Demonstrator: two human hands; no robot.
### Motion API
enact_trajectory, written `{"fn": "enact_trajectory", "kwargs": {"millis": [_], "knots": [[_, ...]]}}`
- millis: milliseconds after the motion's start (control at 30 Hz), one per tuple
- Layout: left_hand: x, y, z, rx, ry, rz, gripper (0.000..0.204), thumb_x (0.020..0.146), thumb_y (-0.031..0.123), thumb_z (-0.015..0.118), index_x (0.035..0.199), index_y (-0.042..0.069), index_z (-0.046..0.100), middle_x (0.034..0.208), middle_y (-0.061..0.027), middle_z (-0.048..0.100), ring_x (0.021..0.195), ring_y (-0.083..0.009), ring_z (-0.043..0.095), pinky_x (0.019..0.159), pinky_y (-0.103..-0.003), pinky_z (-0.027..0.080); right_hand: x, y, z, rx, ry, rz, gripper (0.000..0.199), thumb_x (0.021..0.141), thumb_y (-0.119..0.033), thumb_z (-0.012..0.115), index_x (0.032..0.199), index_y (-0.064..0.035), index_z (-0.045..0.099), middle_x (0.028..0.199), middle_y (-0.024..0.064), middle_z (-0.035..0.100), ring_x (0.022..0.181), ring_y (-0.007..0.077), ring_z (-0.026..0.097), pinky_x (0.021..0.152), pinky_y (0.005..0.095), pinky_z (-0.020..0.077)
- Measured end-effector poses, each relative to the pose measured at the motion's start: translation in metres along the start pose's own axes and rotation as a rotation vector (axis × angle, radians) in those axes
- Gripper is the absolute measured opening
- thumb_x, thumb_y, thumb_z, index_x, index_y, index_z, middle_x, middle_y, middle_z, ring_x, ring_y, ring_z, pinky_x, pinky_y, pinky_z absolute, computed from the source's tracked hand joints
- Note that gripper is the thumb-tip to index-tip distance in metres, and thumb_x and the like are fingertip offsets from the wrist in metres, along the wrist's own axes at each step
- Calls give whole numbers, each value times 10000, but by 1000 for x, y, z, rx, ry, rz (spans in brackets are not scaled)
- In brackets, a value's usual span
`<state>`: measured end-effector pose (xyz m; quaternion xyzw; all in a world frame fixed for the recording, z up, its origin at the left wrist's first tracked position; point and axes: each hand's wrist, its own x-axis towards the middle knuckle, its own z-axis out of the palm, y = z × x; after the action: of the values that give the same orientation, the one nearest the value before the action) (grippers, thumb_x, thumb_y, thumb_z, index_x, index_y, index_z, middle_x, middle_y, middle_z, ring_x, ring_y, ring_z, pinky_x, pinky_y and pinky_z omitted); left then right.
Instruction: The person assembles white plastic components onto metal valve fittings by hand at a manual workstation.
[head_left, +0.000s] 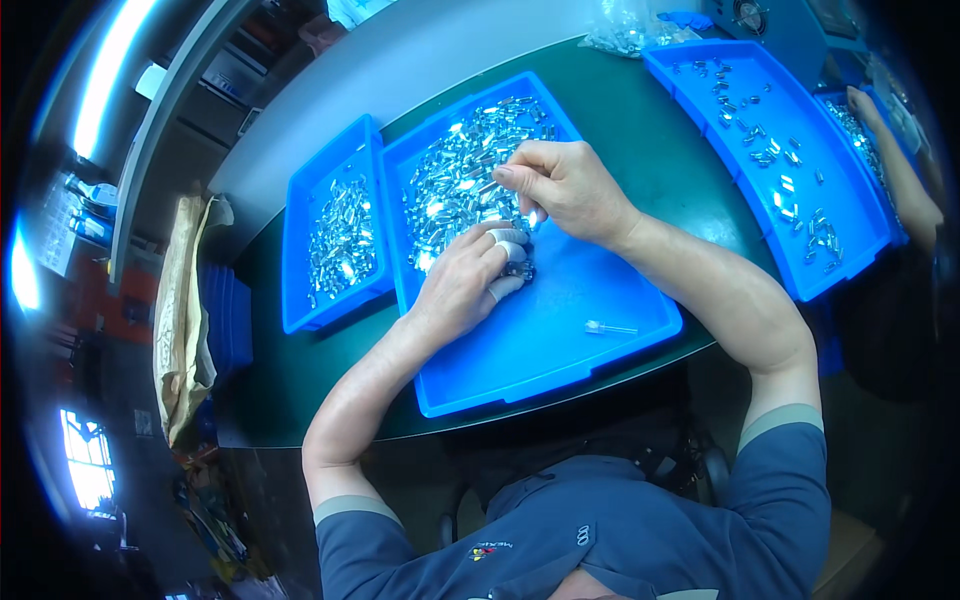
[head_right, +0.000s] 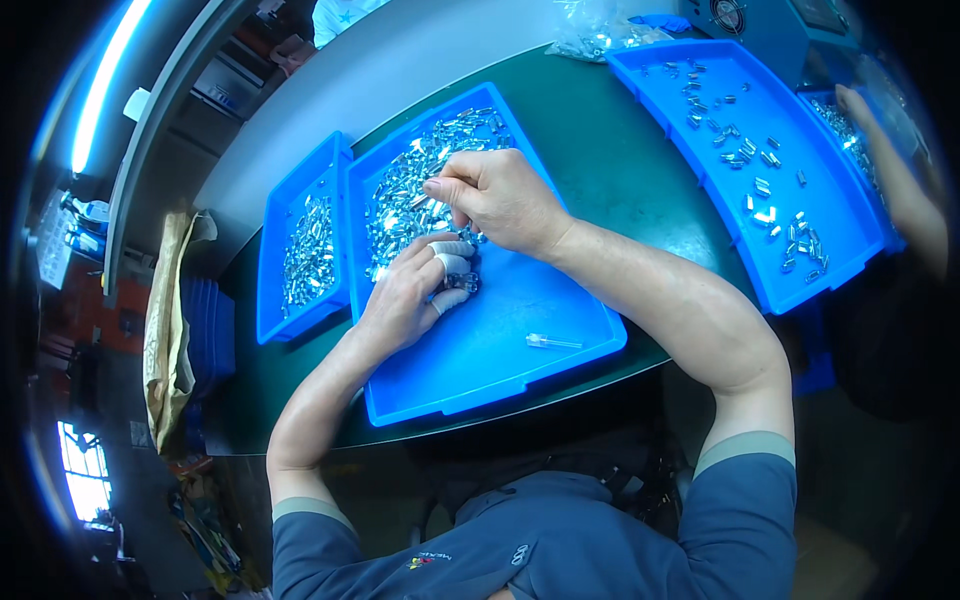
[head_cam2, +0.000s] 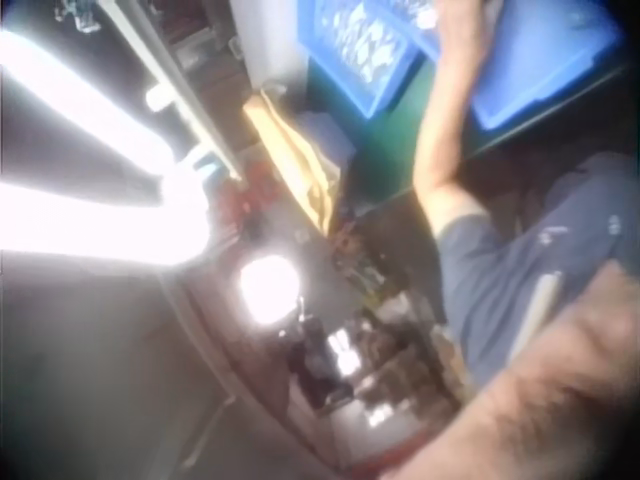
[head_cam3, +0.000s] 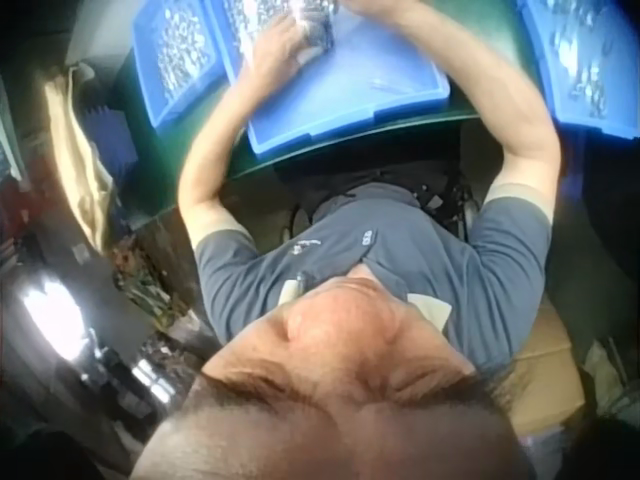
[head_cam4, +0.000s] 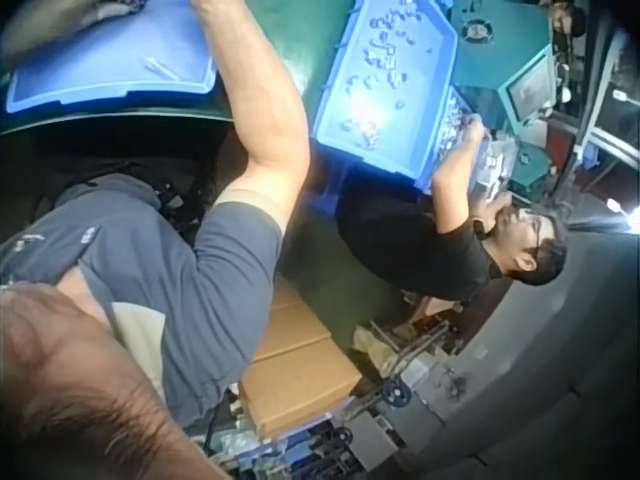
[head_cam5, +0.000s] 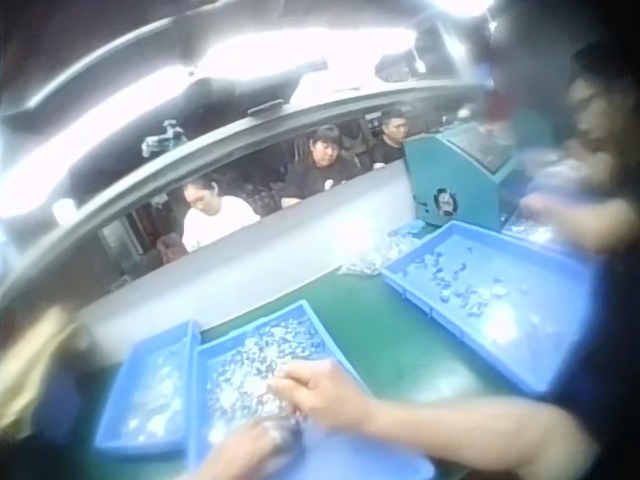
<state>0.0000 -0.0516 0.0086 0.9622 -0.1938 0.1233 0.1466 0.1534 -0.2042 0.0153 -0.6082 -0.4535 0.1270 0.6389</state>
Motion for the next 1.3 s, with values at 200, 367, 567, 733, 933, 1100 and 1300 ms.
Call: {"fn": "enact_trajectory", "kwargs": {"millis": [200, 367, 567, 733, 933, 1100, 1300], "knots": [[-4, -7, -4, -135, 101, -229, 299, 789, 87, 840, 1010, 44, 643, 1060, -112, 700, 1038, -300, 665, 902, -394, 535, 0, -2, 1, -42, -31, 41, 273, 1019, -254, 673, 888, -16, 696, 657, 12, 647, 568, 65, 585, 499, 232, 450], [-9, -13, -6, -415, 293, -543, 262, 828, 55, 820, 1006, 22, 630, 961, -104, 695, 898, -217, 684, 811, -348, 545, -4, -3, 4, -125, -117, 110, 242, 1011, -233, 680, 914, -12, 701, 667, 15, 653, 588, 72, 593, 521, 242, 459], [-15, -21, -6, -491, 465, -501, 255, 850, 65, 817, 1020, 12, 635, 940, -84, 698, 895, -173, 676, 834, -326, 541, -4, -3, 8, -228, -174, 72, 216, 1007, -204, 685, 940, -1, 712, 689, 26, 664, 602, 74, 611, 534, 242, 474], [-17, -20, -6, -499, 420, -511, 281, 855, 96, 824, 1050, 5, 644, 960, -99, 712, 919, -183, 700, 827, -334, 553, -6, -6, 10, -219, -126, 57, 195, 1008, -164, 679, 958, 22, 714, 704, 43, 676, 605, 91, 627, 536, 246, 488], [-18, -18, -5, -446, 432, -415, 274, 867, 142, 822, 1034, 0, 657, 955, -127, 725, 913, -219, 721, 787, -350, 557, -8, -12, 13, -216, -144, 67, 182, 1010, -146, 676, 958, 24, 714, 701, 46, 677, 600, 95, 628, 532, 245, 491], [-20, -19, -3, -397, 445, -392, 267, 867, 150, 818, 1024, 2, 661, 948, -146, 723, 902, -264, 725, 752, -371, 560, -8, -12, 15, -345, -142, -70, 138, 973, -132, 704, 922, -6, 726, 692, 71, 689, 583, 128, 657, 521, 282, 495], [-18, -16, -2, -365, 475, -376, 240, 850, 113, 813, 1009, 9, 665, 940, -147, 716, 888, -292, 719, 734, -388, 557, -8, -14, 13, -404, -174, -128, 149, 984, -123, 694, 904, 1, 721, 667, 56, 664, 575, 113, 636, 508, 267, 471]]}}
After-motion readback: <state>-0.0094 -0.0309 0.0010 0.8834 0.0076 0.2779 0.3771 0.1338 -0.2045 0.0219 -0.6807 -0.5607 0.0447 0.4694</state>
